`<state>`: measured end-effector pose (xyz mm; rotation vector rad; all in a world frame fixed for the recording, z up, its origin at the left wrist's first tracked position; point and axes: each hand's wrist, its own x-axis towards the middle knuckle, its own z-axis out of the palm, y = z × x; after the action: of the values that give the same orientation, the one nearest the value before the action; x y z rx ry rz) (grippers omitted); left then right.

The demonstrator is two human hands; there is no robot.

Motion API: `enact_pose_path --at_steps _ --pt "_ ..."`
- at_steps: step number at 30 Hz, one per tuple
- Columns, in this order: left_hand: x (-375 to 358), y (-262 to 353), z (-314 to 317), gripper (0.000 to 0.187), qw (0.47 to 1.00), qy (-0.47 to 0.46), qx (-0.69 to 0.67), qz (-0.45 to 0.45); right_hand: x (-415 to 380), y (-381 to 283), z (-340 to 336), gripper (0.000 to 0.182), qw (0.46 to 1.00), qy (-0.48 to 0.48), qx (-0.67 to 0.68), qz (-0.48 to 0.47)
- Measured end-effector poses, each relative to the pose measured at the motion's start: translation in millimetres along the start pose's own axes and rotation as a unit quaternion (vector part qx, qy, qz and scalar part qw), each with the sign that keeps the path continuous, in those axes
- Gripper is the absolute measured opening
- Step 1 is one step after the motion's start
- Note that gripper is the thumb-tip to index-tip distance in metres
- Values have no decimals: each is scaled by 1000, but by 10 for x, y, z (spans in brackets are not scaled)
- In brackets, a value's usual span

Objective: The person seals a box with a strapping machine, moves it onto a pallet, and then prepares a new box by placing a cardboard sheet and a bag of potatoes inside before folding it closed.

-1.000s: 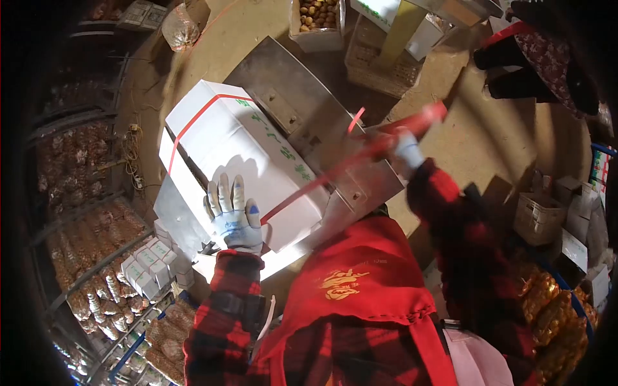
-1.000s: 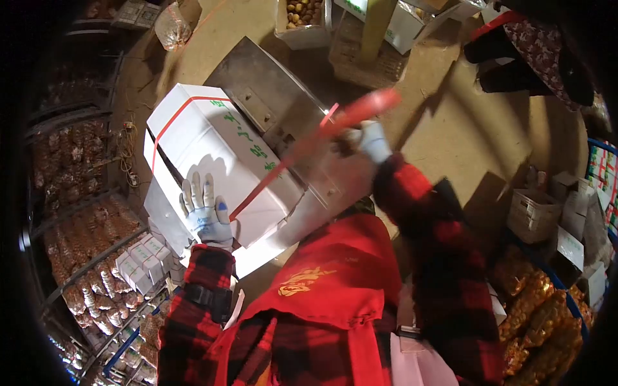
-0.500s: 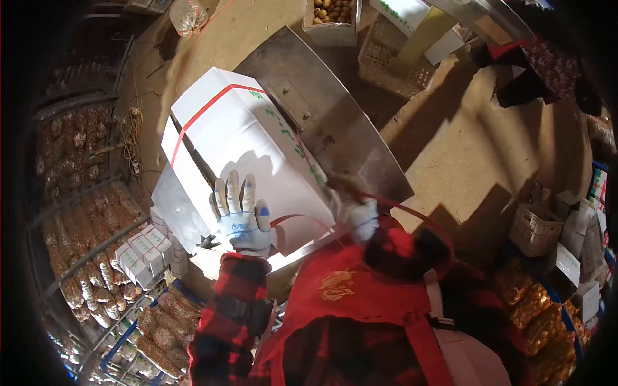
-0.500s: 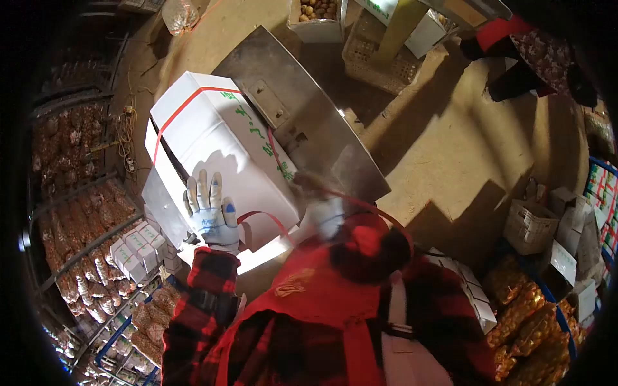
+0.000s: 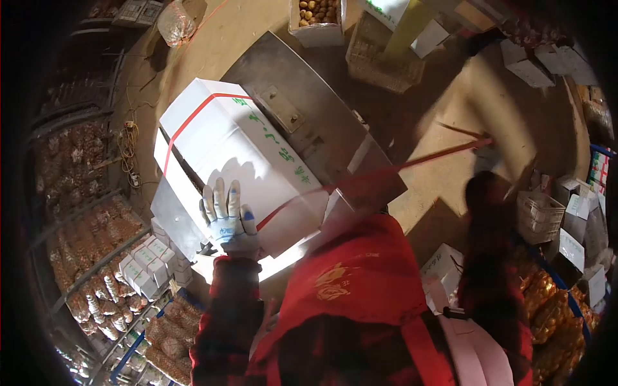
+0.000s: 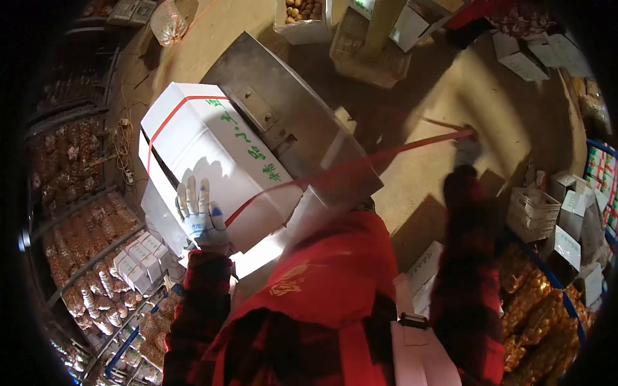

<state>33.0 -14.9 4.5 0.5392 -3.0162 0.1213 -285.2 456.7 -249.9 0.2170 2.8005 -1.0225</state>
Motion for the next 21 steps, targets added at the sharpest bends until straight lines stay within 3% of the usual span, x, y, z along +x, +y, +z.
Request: enact_pose_path --at_steps 2,4,5,6,8,10,13,15,16,21 --pt "-13 -17 -11 43 1000 -3 11 8 422 762 -494 24 994 27 -47 90" --pt "-21 -37 9 44 1000 -8 16 7 400 771 -714 22 993 -3 -81 88" --pt "-26 -52 34 44 1000 -11 16 0 408 766 -706 22 996 -22 7 92" --pt "-34 -63 57 45 1000 -13 18 -6 111 102 -616 21 983 -59 149 93" --pt "-64 -90 96 46 1000 2 11 5 -607 -1069 -342 20 905 -166 375 113" --pt "-73 -122 130 46 999 1 31 12 -1205 -1940 69 19 832 -270 471 116" --pt "-58 -109 119 46 1000 21 -7 15 -1520 -2476 873 16 834 -359 418 41" --pt "-75 -121 145 46 1000 20 -17 2 -1583 -2397 1478 14 843 -350 404 66" --pt "-80 -132 161 45 1000 20 -23 -5 -1613 -2456 1598 13 847 -345 396 78" --pt "-42 -113 101 44 999 30 -13 11 -1762 -2732 1755 13 931 -316 175 -54"
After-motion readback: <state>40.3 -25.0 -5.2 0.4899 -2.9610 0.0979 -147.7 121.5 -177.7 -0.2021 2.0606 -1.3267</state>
